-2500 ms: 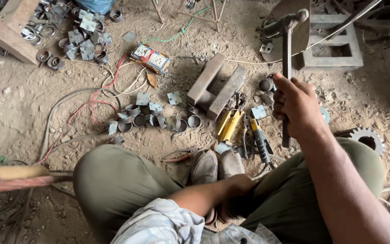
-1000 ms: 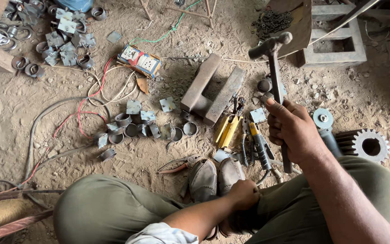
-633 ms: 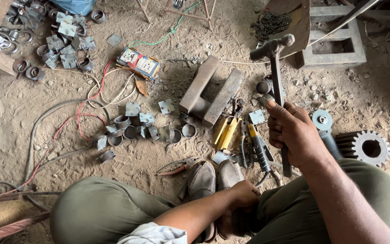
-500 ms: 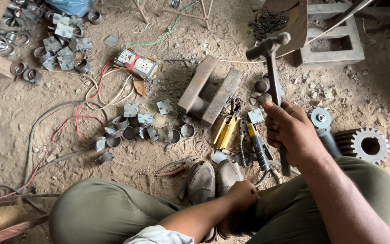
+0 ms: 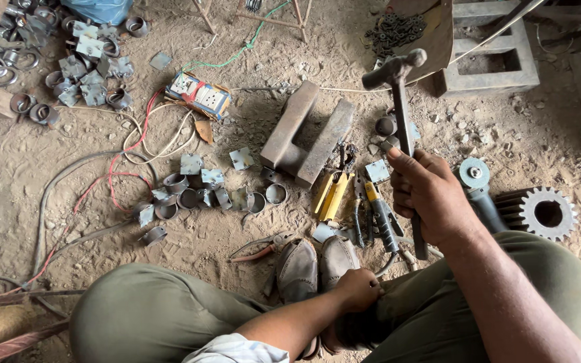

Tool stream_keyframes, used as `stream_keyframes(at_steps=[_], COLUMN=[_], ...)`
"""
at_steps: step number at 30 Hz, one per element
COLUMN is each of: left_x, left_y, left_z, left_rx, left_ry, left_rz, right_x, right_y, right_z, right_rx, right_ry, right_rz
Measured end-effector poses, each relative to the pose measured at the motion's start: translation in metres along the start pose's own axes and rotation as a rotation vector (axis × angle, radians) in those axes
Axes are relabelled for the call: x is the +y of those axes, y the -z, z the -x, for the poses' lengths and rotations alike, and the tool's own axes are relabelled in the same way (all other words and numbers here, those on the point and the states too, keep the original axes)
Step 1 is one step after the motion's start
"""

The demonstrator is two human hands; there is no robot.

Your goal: The person sits on the ground and uses a hammer to repeatedly strike small metal parts placed on a metal block. The person adjusts the parts between strikes and continues hammering throughout the clip.

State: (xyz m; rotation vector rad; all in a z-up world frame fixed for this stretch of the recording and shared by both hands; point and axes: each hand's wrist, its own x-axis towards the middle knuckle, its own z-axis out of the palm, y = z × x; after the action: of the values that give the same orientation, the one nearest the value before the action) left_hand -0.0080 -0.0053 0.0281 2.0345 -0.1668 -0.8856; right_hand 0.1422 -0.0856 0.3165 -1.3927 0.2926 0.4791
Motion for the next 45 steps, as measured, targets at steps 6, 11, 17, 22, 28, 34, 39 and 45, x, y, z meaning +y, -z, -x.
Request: stream_keyframes(at_steps=[6,11,17,22,28,34,39,45], left_x=[-0.005,-0.001,-0.042,-0.072,-0.103,-0.102,-0.102,-0.099], left_y=[-0.007,-0.001,-0.046,-0.039,-0.060,-0.052,-0.051,-0.049], left_z=[-0.024,-0.030,-0.038,-0.074,-0.074,-0.102,-0.107,-0.097], left_rx=[-0.215,-0.286,0.073,-0.264,-0.091,-0.219,-0.209,-0.208], left_ry=[0.084,0.140,-0.195,-0.149,-0.106,0.069,0.134,0.156], left_rz=[0.065,0.209,-0.081,0.006,-0.143,-0.105,-0.109,-0.111], right_x=[0.003,0.004,0.012,0.010,0.009,0.014,0.018,0.018], right_y=[0.003,0.010,0.013,0.015,0.002,0.002,-0.001,-0.003], right_z=[-0.002,-0.002,-0.008,-0.004,0.002,-0.003,-0.007,-0.007], right_rx=[0.018,0.010,0.013,0.141,0.131,0.046,-0.004,-0.006], right_ry=[-0.026,-0.002,-0.019,-0.117,-0.010,-0.020,-0.028,-0.032], right_rz=[0.030,0.009,0.020,-0.050,0.402,0.477,0.472,0.524])
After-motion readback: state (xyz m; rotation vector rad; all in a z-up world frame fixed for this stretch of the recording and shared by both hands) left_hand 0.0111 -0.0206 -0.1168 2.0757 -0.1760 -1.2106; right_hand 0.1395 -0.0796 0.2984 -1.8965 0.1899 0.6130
